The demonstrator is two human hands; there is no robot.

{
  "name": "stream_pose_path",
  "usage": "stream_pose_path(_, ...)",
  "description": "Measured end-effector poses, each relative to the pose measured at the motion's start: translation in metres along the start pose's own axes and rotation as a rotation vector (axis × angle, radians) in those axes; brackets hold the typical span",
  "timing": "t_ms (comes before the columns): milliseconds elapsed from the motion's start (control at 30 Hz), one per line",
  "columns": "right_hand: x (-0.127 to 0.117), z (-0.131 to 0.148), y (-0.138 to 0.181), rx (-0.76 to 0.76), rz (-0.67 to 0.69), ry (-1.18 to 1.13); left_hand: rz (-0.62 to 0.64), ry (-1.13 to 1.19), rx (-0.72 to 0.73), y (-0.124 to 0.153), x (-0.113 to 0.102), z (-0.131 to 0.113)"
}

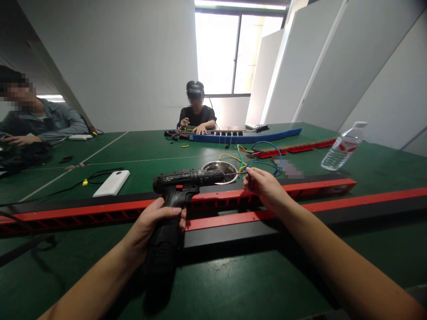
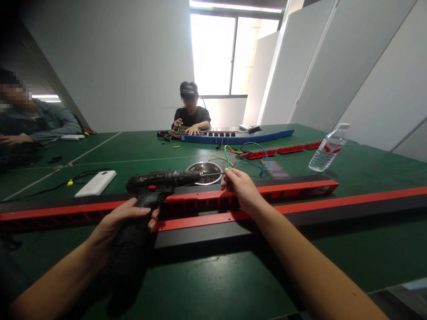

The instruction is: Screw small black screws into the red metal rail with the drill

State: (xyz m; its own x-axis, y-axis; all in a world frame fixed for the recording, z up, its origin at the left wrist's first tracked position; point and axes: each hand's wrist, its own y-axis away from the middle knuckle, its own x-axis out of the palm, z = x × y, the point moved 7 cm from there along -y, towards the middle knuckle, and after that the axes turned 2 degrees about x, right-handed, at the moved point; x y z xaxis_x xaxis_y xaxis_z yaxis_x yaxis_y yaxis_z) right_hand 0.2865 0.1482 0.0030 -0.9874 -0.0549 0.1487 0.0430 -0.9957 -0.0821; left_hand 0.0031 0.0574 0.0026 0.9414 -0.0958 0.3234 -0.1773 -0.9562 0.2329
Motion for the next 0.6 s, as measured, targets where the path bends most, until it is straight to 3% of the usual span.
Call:
stream_pose_path(267,-0.003,0.002,-0.002,-0.091,-0.008,0.137,-0.03,0.008,-0.015,0.0,0.0,0.0)
stream_pose_path(600,-0.005,0.013,0.003,-0.24,-0.131,0.339,-0.029,-0.083,0.063,0.0,-0.002,-0.001)
